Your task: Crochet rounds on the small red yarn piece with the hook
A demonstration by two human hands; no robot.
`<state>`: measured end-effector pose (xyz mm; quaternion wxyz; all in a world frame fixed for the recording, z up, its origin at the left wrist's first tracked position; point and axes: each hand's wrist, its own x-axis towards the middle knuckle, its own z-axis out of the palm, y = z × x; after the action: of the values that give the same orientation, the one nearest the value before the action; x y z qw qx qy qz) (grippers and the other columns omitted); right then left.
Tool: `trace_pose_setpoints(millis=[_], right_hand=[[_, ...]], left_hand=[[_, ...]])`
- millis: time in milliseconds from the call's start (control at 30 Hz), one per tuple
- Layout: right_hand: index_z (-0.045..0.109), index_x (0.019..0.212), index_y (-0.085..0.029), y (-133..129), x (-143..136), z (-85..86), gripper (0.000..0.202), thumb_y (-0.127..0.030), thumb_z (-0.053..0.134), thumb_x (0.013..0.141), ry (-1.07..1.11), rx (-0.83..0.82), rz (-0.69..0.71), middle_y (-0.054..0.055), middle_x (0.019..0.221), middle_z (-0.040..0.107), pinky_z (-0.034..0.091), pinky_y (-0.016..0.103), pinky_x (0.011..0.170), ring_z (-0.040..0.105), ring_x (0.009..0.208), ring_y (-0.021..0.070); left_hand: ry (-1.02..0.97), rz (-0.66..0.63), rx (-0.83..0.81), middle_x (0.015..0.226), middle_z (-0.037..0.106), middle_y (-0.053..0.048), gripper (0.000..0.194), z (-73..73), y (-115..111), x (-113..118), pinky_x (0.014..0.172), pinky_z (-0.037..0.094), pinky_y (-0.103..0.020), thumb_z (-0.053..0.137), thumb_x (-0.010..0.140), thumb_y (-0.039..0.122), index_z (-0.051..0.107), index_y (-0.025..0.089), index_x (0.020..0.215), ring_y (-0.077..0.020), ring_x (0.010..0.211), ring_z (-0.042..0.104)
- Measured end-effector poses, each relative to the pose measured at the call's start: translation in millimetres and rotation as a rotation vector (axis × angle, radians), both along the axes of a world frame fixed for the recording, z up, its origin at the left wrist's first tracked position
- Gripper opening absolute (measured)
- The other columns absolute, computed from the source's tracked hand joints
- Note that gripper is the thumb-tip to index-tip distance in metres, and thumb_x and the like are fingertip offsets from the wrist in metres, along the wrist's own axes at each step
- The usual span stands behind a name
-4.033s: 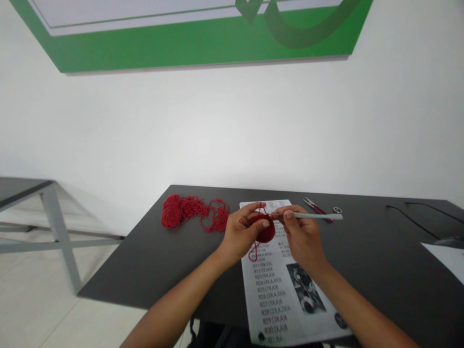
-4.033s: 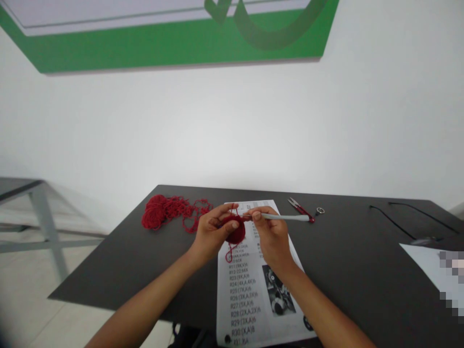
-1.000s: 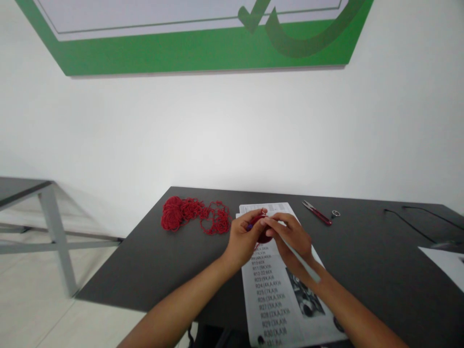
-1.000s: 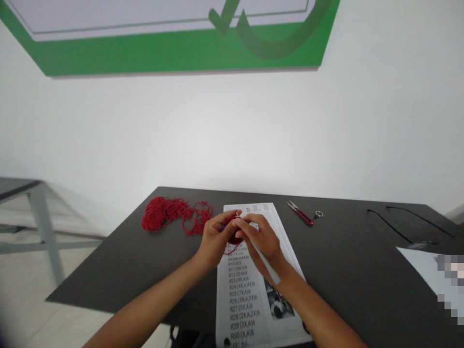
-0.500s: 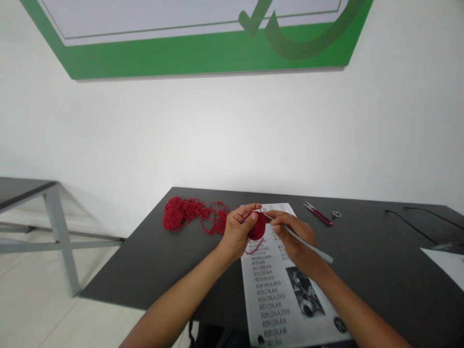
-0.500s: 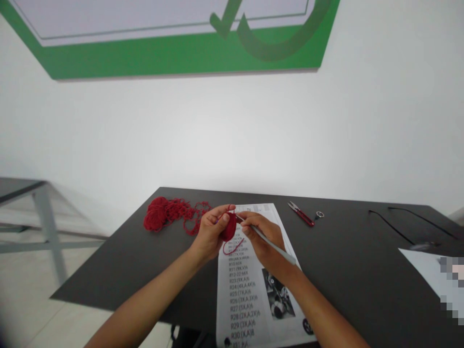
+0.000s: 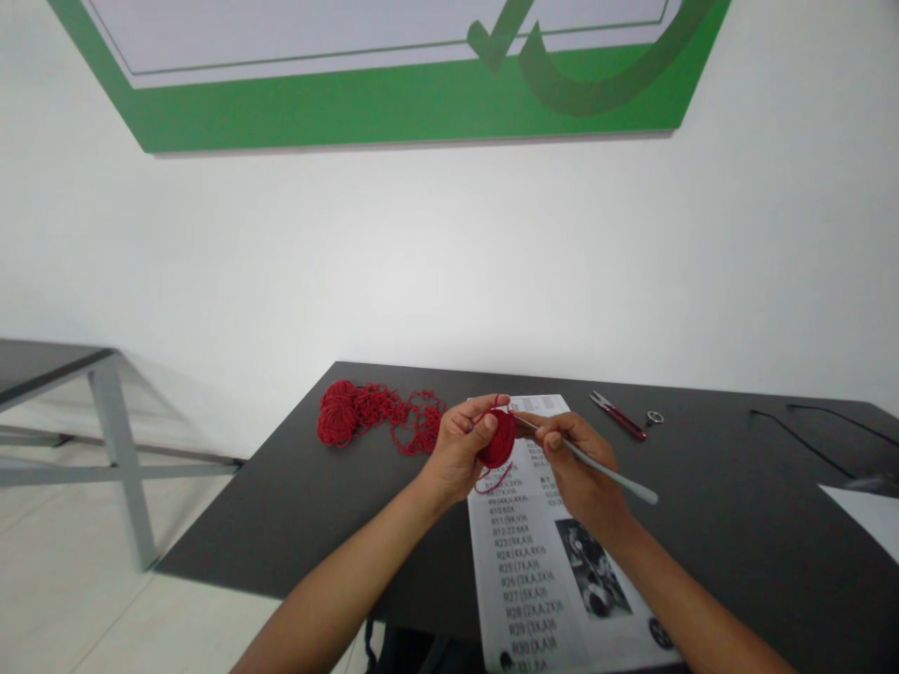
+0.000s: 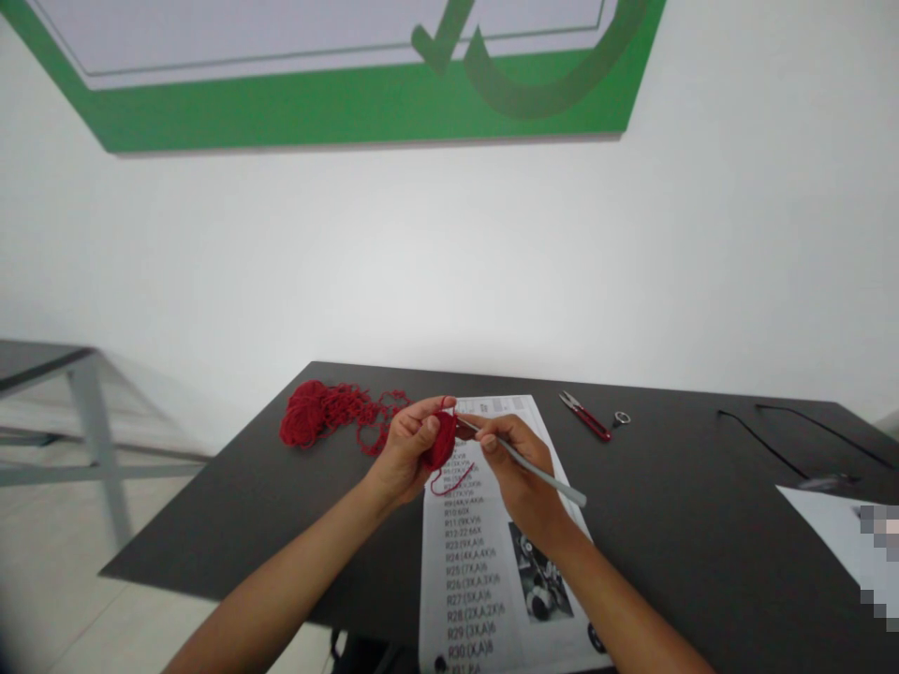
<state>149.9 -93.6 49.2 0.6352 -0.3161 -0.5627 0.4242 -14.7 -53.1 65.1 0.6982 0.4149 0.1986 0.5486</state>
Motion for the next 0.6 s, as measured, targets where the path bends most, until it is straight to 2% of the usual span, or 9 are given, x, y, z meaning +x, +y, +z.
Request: trace_pose_setpoints(millis=[133, 233, 367, 600], right_hand=[[0.064, 0.091, -0.025, 2.5, -3.5, -0.6, 0.023, -0.048, 0.064, 0.095, 0.114, -0.018, 0.058, 0.009, 0.119, 0.078, 0.059, 0.051, 0.094, 0.075, 0.106, 0.0297], [0.064, 0.092, -0.025, 1.9, -3.8, -0.2, 0.022, -0.048, 0.065, 0.095, 0.126, -0.005, 0.082, 0.009, 0.121, 0.078, 0.059, 0.051, 0.094, 0.075, 0.107, 0.0293], [0.065, 0.093, -0.025, -0.1, -4.0, -0.4, 0.025, -0.051, 0.066, 0.093, 0.068, -0.011, 0.037, 0.01, 0.119, 0.078, 0.058, 0.053, 0.095, 0.075, 0.106, 0.03], [0.063, 0.089, -0.027, 0.0, -12.4, 5.7, 0.024, -0.05, 0.066, 0.093, 0.185, -0.016, 0.111, 0.006, 0.11, 0.081, 0.059, 0.052, 0.096, 0.077, 0.102, 0.0271]], left_hand=[[0.075, 0.064, 0.079, 0.085, 0.079, -0.007, 0.051, -0.5, 1.5, -2.7, 0.068, 0.055, -0.027, 0.095, 0.062, 0.041, 0.077, 0.014, 0.102, -0.0157, 0.071, 0.071], [-0.023, -0.011, -0.015, 0.079, 0.077, -0.005, 0.049, 1.1, -1.4, -1.2, 0.06, 0.052, -0.022, 0.093, 0.066, 0.042, 0.075, 0.014, 0.102, -0.0109, 0.062, 0.066], [-0.14, -0.096, -0.151, 0.072, 0.072, -0.001, 0.048, 3.3, -4.9, 1.7, 0.045, 0.042, -0.013, 0.094, 0.065, 0.039, 0.074, 0.014, 0.099, -0.0035, 0.046, 0.052], [-0.232, -0.195, -0.204, 0.064, 0.063, 0.003, 0.043, 1.4, -3.5, 0.0, 0.04, 0.036, -0.01, 0.096, 0.063, 0.03, 0.072, 0.015, 0.095, -0.0015, 0.043, 0.045]])
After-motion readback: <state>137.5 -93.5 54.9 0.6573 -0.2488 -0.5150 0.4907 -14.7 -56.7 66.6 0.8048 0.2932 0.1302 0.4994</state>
